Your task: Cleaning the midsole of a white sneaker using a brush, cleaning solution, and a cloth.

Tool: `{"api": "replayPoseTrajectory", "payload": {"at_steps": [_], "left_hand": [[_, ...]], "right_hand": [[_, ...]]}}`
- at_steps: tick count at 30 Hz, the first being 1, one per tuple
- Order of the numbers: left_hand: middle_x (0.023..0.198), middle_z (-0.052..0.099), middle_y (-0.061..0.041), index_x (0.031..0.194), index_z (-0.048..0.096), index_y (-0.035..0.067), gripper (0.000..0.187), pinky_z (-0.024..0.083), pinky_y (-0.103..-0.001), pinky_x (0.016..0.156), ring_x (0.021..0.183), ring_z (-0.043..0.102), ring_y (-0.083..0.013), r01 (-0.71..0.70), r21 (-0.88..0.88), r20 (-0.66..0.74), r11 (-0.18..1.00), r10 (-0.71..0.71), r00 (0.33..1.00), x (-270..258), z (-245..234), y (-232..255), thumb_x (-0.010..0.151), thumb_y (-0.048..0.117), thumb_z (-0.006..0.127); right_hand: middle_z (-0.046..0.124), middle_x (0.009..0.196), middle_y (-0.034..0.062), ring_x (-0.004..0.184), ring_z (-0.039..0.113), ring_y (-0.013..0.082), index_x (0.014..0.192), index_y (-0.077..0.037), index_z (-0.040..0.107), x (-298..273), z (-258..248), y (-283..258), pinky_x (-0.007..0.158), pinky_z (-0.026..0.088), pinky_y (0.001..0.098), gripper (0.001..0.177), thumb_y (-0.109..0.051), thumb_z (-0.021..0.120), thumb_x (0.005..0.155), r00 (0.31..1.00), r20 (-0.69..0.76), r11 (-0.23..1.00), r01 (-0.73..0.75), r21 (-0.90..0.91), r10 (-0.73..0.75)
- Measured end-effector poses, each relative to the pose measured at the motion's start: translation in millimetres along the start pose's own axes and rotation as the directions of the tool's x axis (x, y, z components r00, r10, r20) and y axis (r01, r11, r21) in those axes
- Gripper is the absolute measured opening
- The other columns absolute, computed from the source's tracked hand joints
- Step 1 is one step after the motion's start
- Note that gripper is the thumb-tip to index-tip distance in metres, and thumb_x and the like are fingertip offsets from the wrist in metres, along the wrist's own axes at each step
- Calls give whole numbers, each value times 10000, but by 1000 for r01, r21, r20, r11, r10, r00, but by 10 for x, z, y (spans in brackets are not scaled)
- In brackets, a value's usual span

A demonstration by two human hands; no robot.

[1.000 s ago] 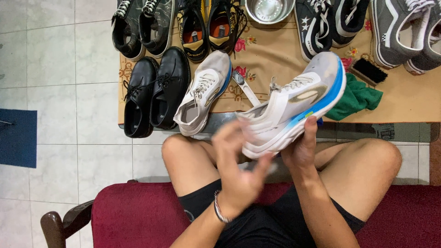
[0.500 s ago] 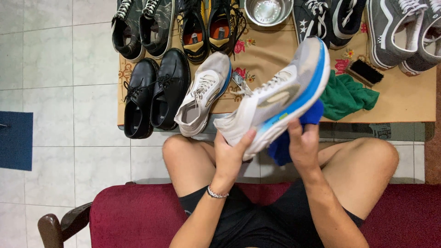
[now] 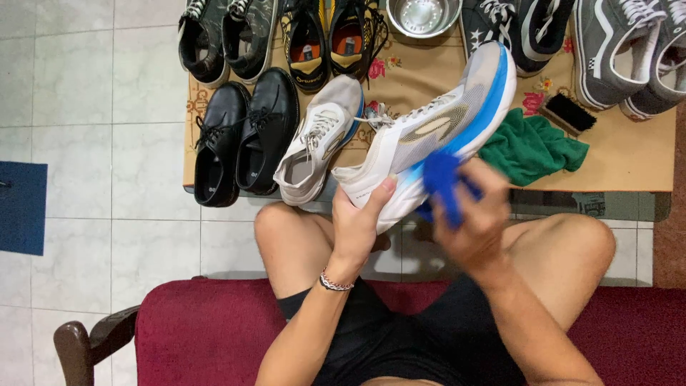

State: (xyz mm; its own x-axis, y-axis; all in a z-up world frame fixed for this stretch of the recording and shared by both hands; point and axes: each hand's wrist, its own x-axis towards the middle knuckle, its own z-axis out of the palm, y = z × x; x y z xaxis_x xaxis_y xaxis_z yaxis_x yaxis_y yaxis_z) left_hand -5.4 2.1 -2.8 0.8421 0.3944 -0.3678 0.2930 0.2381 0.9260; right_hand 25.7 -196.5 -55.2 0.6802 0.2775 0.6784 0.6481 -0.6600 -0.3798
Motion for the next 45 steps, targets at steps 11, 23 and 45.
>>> {"api": "replayPoseTrajectory", "payload": {"at_steps": [11, 23, 45], "left_hand": [[1496, 704, -317, 1594, 583, -47, 974, 430, -618, 1270, 1512, 596, -381, -101, 97, 0, 990, 101, 995, 13, -125, -113, 840, 394, 1012], [1478, 720, -290, 1569, 590, -23, 922, 458, -606, 1264, 1473, 634, -355, -203, 114, -3, 972, 205, 979, 24, -149, -157, 849, 363, 1017], [1477, 692, -404, 1603, 540, -71, 817, 473, -690, 1186, 1454, 634, -511, -309, 299, 22, 903, 318, 948, -61, -99, -186, 1124, 585, 618]], "right_hand": [[718, 1470, 205, 1263, 767, 434, 1132, -29, 822, -95, -6, 131, 1069, 622, 553, 227, -151, 845, 941, 996, 81, 997, 42, -65, -37], [791, 1407, 250, 1187, 803, 474, 1106, 4, 832, -41, -58, 239, 1009, 646, 587, 195, -110, 837, 947, 996, 34, 996, 83, -13, -83], [805, 1475, 186, 1014, 789, 391, 1439, 6, 786, 161, -92, 246, 844, 617, 512, 372, -219, 767, 1143, 981, 187, 989, -22, -145, 49]]}}
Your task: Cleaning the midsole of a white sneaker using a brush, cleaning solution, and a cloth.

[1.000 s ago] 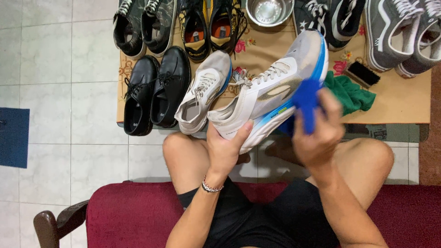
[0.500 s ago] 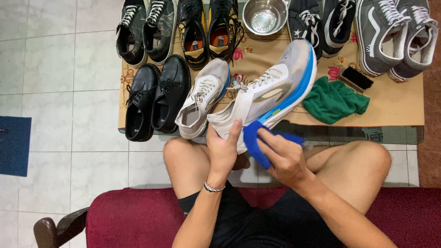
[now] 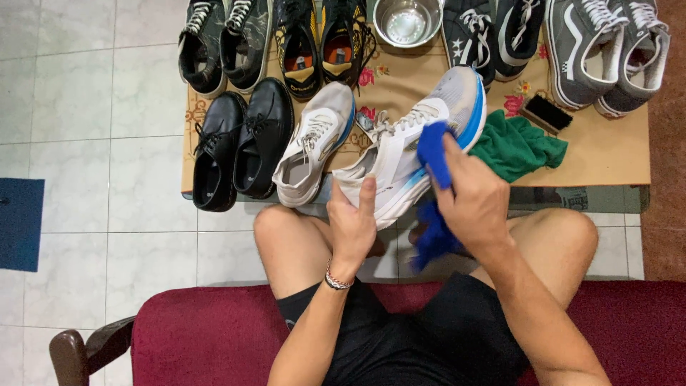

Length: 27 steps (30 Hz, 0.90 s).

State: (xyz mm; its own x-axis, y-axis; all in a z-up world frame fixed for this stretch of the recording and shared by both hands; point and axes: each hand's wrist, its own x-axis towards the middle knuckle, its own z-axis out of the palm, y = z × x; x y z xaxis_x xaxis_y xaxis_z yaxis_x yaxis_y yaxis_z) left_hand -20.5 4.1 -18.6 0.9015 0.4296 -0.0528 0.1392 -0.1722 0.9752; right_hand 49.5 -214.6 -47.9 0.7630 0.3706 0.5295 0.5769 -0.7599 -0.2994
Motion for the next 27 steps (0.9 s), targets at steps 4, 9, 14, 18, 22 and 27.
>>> {"api": "replayPoseTrajectory", "payload": {"at_steps": [4, 9, 14, 18, 22, 27], "left_hand": [[1407, 725, -400, 1570, 568, -66, 800, 511, -668, 1154, 1385, 693, -495, -14, -9, 17, 1000, 14, 1000, 21, -22, -163, 1128, 600, 605], [1305, 773, -368, 1542, 590, -28, 794, 556, -671, 1066, 1297, 754, -462, -51, 30, 47, 998, 49, 998, -39, -43, -167, 1114, 641, 589], [1223, 762, -411, 1457, 617, -48, 757, 575, -681, 990, 1238, 760, -520, -92, 47, 19, 995, 91, 996, 23, -31, -162, 1118, 627, 586], [1148, 777, -403, 1404, 644, -49, 783, 593, -697, 961, 1161, 784, -544, -100, 41, 35, 994, 98, 995, -66, 49, -194, 1095, 669, 589], [1107, 793, -377, 1367, 660, -67, 769, 624, -653, 960, 1104, 814, -497, -103, 42, 10, 994, 103, 995, -59, 58, -157, 1103, 653, 601], [1013, 758, -380, 1264, 646, -16, 608, 606, -640, 856, 1032, 802, -554, -148, 74, -39, 986, 152, 988, -37, -5, -139, 1115, 573, 621]], "right_hand": [[809, 1484, 150, 1077, 819, 287, 1388, -90, 822, -144, -4, -441, 890, 636, 406, 404, -106, 765, 989, 993, 77, 996, 90, 3, -90], [843, 1285, 208, 951, 817, 365, 1563, -42, 720, 103, -59, -230, 829, 635, 507, 628, -129, 742, 942, 983, 148, 994, 110, -6, -108], [859, 1243, 141, 927, 835, 276, 1558, -99, 731, -39, -191, -787, 809, 644, 395, 521, -293, 669, 1079, 984, 178, 997, -31, 70, 18], [850, 1201, 219, 1003, 837, 353, 1566, -22, 712, -62, -154, -717, 834, 654, 475, 549, -262, 750, 1074, 980, 158, 986, -134, 99, 117], [851, 1228, 205, 1048, 829, 367, 1606, -43, 695, 51, -180, -811, 867, 644, 469, 504, -263, 708, 1153, 984, 87, 978, -164, 127, 153], [857, 1122, 242, 953, 849, 390, 1500, -15, 747, -77, -323, -1104, 795, 660, 467, 479, -264, 728, 1091, 971, 183, 955, -191, 227, 151]]}}
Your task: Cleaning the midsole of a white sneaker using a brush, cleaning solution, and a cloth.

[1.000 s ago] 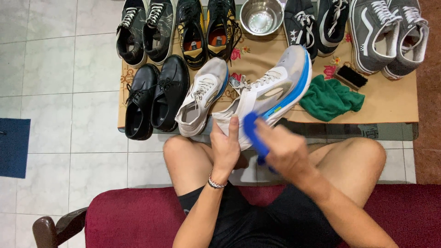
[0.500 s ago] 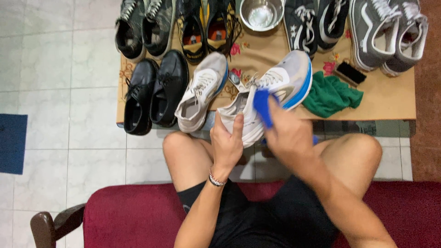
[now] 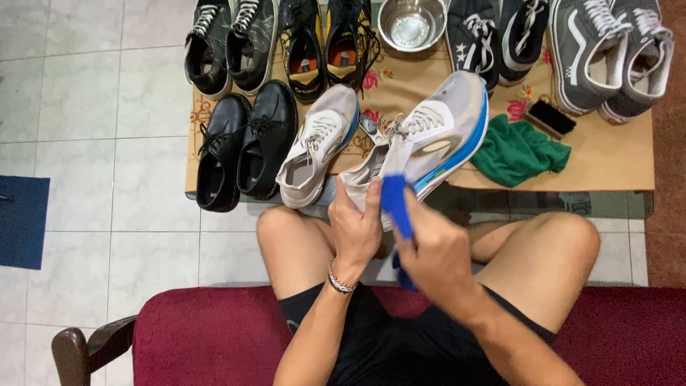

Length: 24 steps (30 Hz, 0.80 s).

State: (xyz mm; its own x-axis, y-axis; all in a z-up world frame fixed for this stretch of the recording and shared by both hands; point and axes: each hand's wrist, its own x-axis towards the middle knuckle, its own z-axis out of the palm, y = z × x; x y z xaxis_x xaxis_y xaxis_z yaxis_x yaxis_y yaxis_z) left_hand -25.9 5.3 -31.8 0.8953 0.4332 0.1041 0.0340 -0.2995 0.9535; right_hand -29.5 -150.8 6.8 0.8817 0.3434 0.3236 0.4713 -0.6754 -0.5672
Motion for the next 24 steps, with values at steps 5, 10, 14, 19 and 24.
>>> {"api": "replayPoseTrajectory", "payload": {"at_steps": [5, 10, 14, 19, 24], "left_hand": [[945, 783, -326, 1211, 682, 15, 576, 639, -607, 814, 961, 832, -498, -36, 0, 6, 999, 36, 999, -1, -28, 139, 1100, 579, 648], [1058, 867, -115, 1293, 688, 77, 500, 586, -440, 855, 964, 839, -329, 33, 73, -25, 997, -31, 999, 31, -82, 51, 1102, 532, 604], [912, 779, -291, 1167, 672, 38, 462, 634, -559, 805, 898, 822, -375, -15, -30, 0, 999, 15, 1000, -22, -118, 121, 1114, 497, 645], [883, 754, -296, 1142, 662, 38, 468, 622, -546, 790, 842, 788, -358, -18, -38, -10, 999, 18, 1000, 36, -129, 65, 1119, 505, 634], [880, 755, -265, 1174, 688, 61, 444, 632, -522, 780, 866, 812, -353, -88, -52, 17, 995, 89, 996, 17, -107, -28, 1092, 496, 695]], "right_hand": [[845, 1203, 222, 1043, 833, 375, 1563, -21, 722, 196, 41, 295, 857, 648, 476, 479, -235, 739, 1136, 995, -95, 997, 2, -74, -9], [704, 1614, 208, 1295, 792, 334, 1549, 21, 651, -156, 66, 41, 975, 635, 429, 485, -130, 660, 1089, 989, 82, 992, 125, -28, -123], [845, 1265, 194, 1086, 830, 335, 1571, -46, 720, 191, -35, 188, 901, 644, 439, 529, -243, 742, 1081, 1000, -17, 994, 13, -111, -15], [841, 1249, 237, 1046, 849, 320, 1523, -43, 722, -71, 8, 55, 869, 667, 436, 572, -240, 772, 989, 995, 98, 989, 29, -143, -15], [848, 1309, 108, 1014, 834, 285, 1572, -70, 745, 316, -103, 279, 863, 643, 407, 508, -300, 718, 1120, 993, -51, 942, 83, -325, -105]]}}
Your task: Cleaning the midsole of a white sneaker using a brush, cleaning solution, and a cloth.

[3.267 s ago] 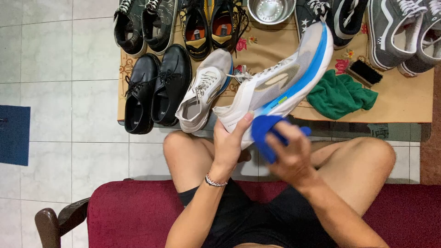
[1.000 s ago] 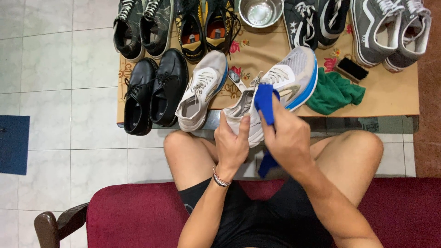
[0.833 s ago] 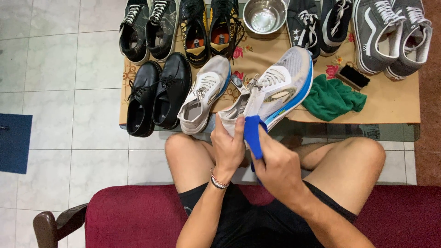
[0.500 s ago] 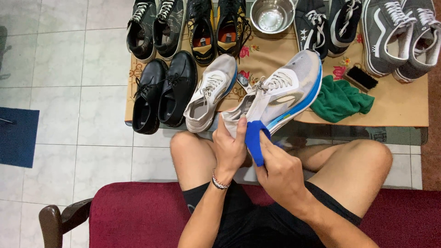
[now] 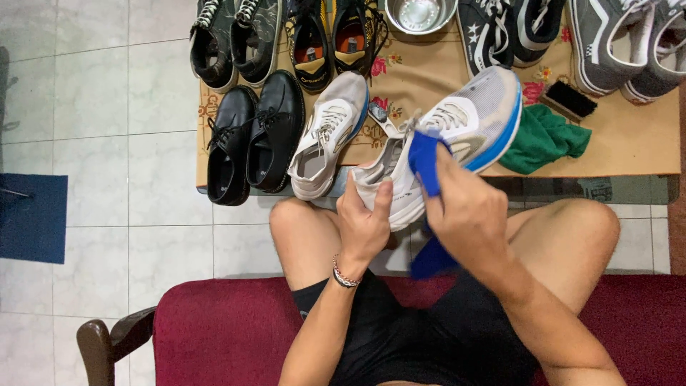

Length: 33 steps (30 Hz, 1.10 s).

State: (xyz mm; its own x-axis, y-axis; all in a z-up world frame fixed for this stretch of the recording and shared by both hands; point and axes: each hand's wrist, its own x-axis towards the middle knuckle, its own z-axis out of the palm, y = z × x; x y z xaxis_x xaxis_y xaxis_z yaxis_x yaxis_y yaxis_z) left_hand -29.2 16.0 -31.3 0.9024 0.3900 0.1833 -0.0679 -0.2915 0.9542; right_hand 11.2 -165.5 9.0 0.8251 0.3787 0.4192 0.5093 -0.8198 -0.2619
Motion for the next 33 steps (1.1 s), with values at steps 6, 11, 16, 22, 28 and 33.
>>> {"api": "replayPoseTrajectory", "payload": {"at_steps": [6, 11, 16, 22, 28, 33], "left_hand": [[779, 705, -248, 1066, 633, 68, 457, 602, -484, 713, 768, 702, -248, -26, -10, -23, 1000, 26, 999, 95, -84, 95, 1112, 522, 647], [805, 738, -240, 1102, 655, 82, 467, 612, -468, 715, 807, 725, -205, -83, -22, -11, 996, 82, 997, 129, -92, 154, 1088, 548, 676], [835, 731, -274, 1131, 649, 29, 510, 594, -477, 747, 858, 637, -206, -92, -70, -4, 993, 92, 996, 228, -86, 167, 1132, 538, 620], [941, 772, -284, 1209, 679, 24, 550, 620, -522, 819, 957, 707, -213, -83, -88, 11, 993, 85, 996, 151, -47, 99, 1102, 563, 673], [896, 774, -238, 1194, 689, 45, 494, 629, -502, 774, 891, 732, -226, -93, -58, -10, 994, 93, 996, 77, -104, 164, 1101, 529, 678], [920, 785, -247, 1245, 710, 45, 542, 637, -524, 791, 898, 788, -286, -119, -27, -68, 993, 117, 991, 30, -16, 24, 1119, 567, 640]], "right_hand": [[840, 1333, 118, 939, 830, 238, 1454, -156, 784, -383, 17, -272, 828, 634, 377, 483, -305, 738, 997, 989, 121, 984, 68, 166, -89], [841, 1216, 161, 954, 820, 297, 1560, -63, 736, -161, -5, -100, 824, 643, 411, 602, -212, 756, 977, 1000, 6, 998, 29, -53, -29], [844, 1352, 63, 922, 824, 223, 1475, -177, 783, -286, -61, -209, 777, 638, 356, 572, -227, 747, 907, 991, 93, 989, 81, 127, -93], [860, 1247, 179, 1020, 847, 307, 1573, -51, 746, -160, -47, -12, 847, 655, 414, 665, -164, 747, 918, 999, -25, 997, -47, -69, 45], [843, 1182, 244, 960, 833, 364, 1495, 17, 767, -181, -60, 121, 830, 654, 458, 565, -160, 789, 959, 1000, 22, 999, -9, 47, 8], [823, 1331, 252, 1172, 821, 355, 1512, 3, 741, -263, 29, -74, 966, 641, 434, 573, -212, 828, 988, 997, 17, 966, -79, 248, 78]]}}
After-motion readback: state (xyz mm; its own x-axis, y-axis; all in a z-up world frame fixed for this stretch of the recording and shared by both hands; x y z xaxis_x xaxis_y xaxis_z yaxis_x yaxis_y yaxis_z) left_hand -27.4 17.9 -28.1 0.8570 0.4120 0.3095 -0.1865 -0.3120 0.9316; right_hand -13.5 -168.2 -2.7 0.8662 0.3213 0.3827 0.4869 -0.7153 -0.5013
